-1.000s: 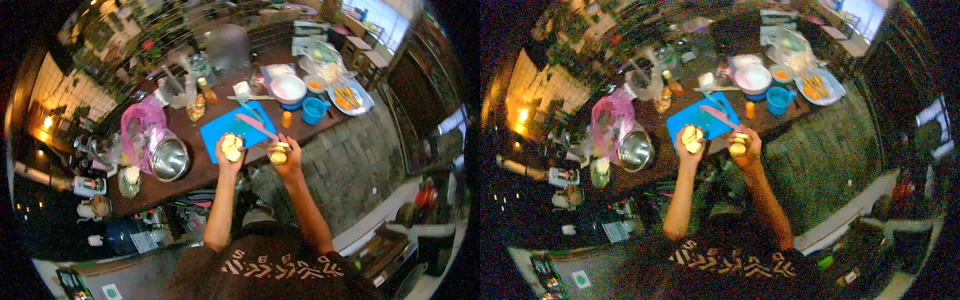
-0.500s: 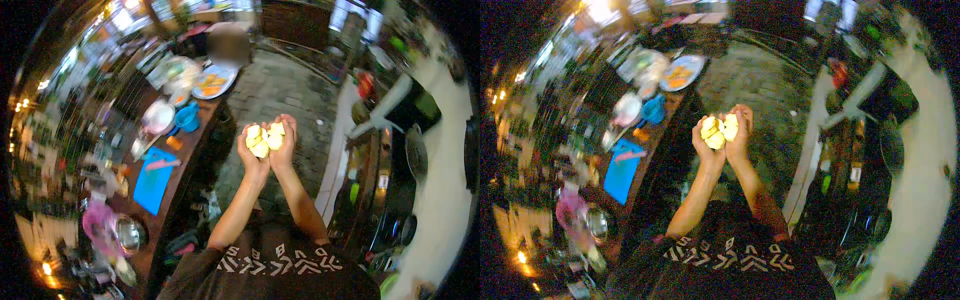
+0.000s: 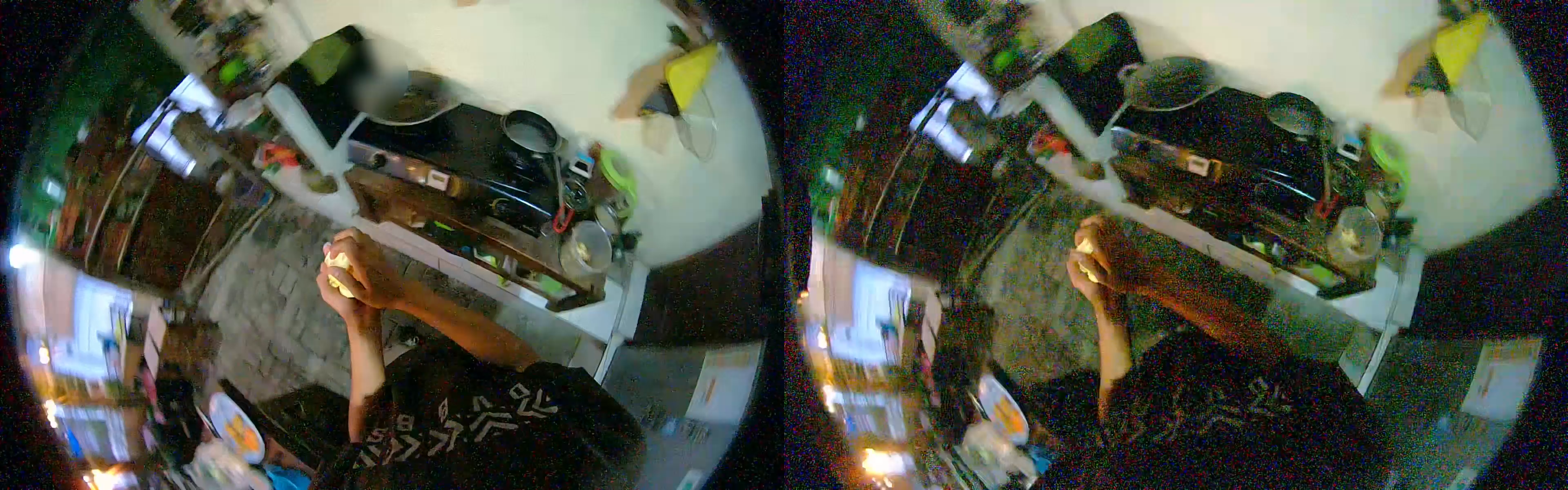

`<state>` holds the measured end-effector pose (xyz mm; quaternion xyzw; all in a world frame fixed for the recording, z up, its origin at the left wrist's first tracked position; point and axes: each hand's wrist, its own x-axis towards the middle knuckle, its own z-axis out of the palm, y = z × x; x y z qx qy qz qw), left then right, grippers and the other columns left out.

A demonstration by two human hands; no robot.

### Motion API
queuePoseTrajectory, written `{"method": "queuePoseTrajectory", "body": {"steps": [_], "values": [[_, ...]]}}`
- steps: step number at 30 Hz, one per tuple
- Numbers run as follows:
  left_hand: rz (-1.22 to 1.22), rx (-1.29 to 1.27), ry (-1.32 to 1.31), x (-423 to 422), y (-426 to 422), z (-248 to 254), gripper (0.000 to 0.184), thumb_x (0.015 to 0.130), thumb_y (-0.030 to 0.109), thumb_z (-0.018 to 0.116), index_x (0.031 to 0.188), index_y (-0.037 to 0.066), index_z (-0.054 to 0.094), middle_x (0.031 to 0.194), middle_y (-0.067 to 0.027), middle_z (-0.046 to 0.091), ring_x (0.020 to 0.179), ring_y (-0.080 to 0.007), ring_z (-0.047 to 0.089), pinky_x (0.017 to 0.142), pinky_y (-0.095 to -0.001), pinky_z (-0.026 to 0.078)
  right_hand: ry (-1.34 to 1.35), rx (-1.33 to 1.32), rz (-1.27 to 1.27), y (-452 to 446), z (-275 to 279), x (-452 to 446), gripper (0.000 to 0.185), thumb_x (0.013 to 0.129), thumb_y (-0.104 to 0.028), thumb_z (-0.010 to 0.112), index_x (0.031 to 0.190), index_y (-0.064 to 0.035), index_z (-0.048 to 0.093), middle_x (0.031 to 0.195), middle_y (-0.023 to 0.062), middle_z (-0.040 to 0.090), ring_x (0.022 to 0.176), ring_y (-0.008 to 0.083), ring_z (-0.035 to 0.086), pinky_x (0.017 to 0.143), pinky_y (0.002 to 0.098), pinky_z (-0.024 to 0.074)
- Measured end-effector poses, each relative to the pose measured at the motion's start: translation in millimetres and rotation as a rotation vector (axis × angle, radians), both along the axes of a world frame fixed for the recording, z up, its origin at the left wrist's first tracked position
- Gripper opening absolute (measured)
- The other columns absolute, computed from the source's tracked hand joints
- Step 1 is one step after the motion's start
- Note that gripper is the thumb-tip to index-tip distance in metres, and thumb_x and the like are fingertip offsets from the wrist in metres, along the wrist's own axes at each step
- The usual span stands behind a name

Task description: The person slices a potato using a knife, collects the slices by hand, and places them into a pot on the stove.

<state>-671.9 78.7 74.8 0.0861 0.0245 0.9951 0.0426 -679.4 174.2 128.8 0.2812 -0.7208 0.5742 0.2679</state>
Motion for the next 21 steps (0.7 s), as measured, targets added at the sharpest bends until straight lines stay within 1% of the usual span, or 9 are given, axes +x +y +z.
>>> {"method": "queuePoseTrajectory", "body": {"steps": [1, 3, 6, 10, 12, 14, 15, 18, 21], "values": [[-0.263, 0.351, 0.068, -12.8, 5.1, 8.6, 0.048, 0.101, 0.042, 0.041, 0.135, 0.009, 0.050, 0.123, -0.0127, 0.058, 0.113, -0.0282, 0.059, 0.095, -0.0431, 0.051, -0.018, -0.029, -0.036, 5.4, 3.3, -1.8, 0.028, 0.091, -0.014, 0.062, 0.114, -0.0039, 0.051, 0.111, 0.0178, 0.051, 0.105, 0.0338, 0.052, 0.095, 0.0450, 0.0397], [0.040, -0.414, -0.306, -14.6, 23.4, 26.5, 0.049, 0.102, 0.040, 0.041, 0.142, 0.011, 0.045, 0.126, -0.0135, 0.056, 0.114, -0.0295, 0.058, 0.096, -0.0444, 0.051, -0.032, -0.114, -0.099, 16.5, -6.4, -10.3, 0.027, 0.094, -0.017, 0.062, 0.116, -0.0048, 0.051, 0.114, 0.0178, 0.050, 0.106, 0.0319, 0.052, 0.092, 0.0435, 0.0427], [-0.059, -0.595, -0.254, -33.3, 66.1, 11.9, 0.050, 0.104, 0.037, 0.042, 0.147, 0.014, 0.041, 0.129, -0.0130, 0.056, 0.116, -0.0312, 0.058, 0.097, -0.0459, 0.051, -0.135, -0.269, -0.332, 50.0, -14.9, -8.6, 0.026, 0.095, -0.018, 0.060, 0.115, -0.0043, 0.050, 0.111, 0.0166, 0.049, 0.105, 0.0312, 0.052, 0.091, 0.0423, 0.0433], [-0.299, -0.680, -0.114, -41.2, 104.6, -1.0, 0.046, 0.104, 0.033, 0.043, 0.145, 0.012, 0.043, 0.125, -0.0126, 0.058, 0.114, -0.0272, 0.060, 0.097, -0.0420, 0.051, -0.156, -0.161, -0.576, 87.5, -12.5, 5.4, 0.023, 0.095, -0.015, 0.061, 0.112, -0.0036, 0.052, 0.108, 0.0154, 0.051, 0.103, 0.0303, 0.055, 0.091, 0.0398, 0.0441], [-0.370, -0.562, -0.088, -48.9, 128.8, -29.3, 0.045, 0.104, 0.034, 0.043, 0.143, 0.011, 0.046, 0.123, -0.0109, 0.060, 0.113, -0.0251, 0.061, 0.097, -0.0398, 0.052, -0.200, -0.263, -0.598, 101.5, -2.4, 14.4, 0.021, 0.093, -0.011, 0.063, 0.110, -0.0034, 0.053, 0.108, 0.0154, 0.052, 0.102, 0.0298, 0.055, 0.091, 0.0387, 0.0444], [-0.627, -0.338, -0.133, -55.1, 148.8, -41.9, 0.043, 0.105, 0.035, 0.044, 0.141, 0.011, 0.048, 0.122, -0.0091, 0.060, 0.113, -0.0247, 0.061, 0.096, -0.0396, 0.052, -0.166, -0.091, -0.778, 126.3, -31.4, 5.5, 0.018, 0.092, -0.005, 0.062, 0.109, -0.0035, 0.054, 0.108, 0.0157, 0.052, 0.102, 0.0302, 0.056, 0.090, 0.0383, 0.0446], [-0.577, -0.386, -0.331, -47.6, 164.5, -20.0, 0.041, 0.105, 0.033, 0.044, 0.138, 0.010, 0.050, 0.121, -0.0086, 0.062, 0.111, -0.0243, 0.062, 0.096, -0.0392, 0.053, -0.152, -0.067, -0.810, 136.6, -23.5, 7.6, 0.018, 0.090, -0.002, 0.064, 0.106, -0.0018, 0.056, 0.108, 0.0158, 0.053, 0.102, 0.0311, 0.056, 0.089, 0.0378, 0.0455], [-0.693, -0.348, -0.261, -72.1, 211.1, -58.1, 0.040, 0.105, 0.032, 0.046, 0.138, 0.010, 0.050, 0.121, -0.0088, 0.061, 0.111, -0.0242, 0.061, 0.097, -0.0398, 0.052, -0.157, -0.116, -0.834, 176.6, -23.1, 1.0, 0.018, 0.090, -0.003, 0.067, 0.103, 0.0004, 0.056, 0.107, 0.0164, 0.054, 0.100, 0.0322, 0.057, 0.087, 0.0379, 0.0464], [-0.600, -0.461, -0.119, -73.3, 251.4, -57.1, 0.042, 0.103, 0.032, 0.048, 0.139, 0.010, 0.048, 0.121, -0.0084, 0.061, 0.112, -0.0240, 0.061, 0.098, -0.0400, 0.052, -0.118, -0.082, -0.828, 223.7, -22.9, -10.0, 0.023, 0.087, -0.009, 0.069, 0.106, -0.0019, 0.058, 0.110, 0.0173, 0.056, 0.100, 0.0343, 0.059, 0.086, 0.0387, 0.0492]]}}
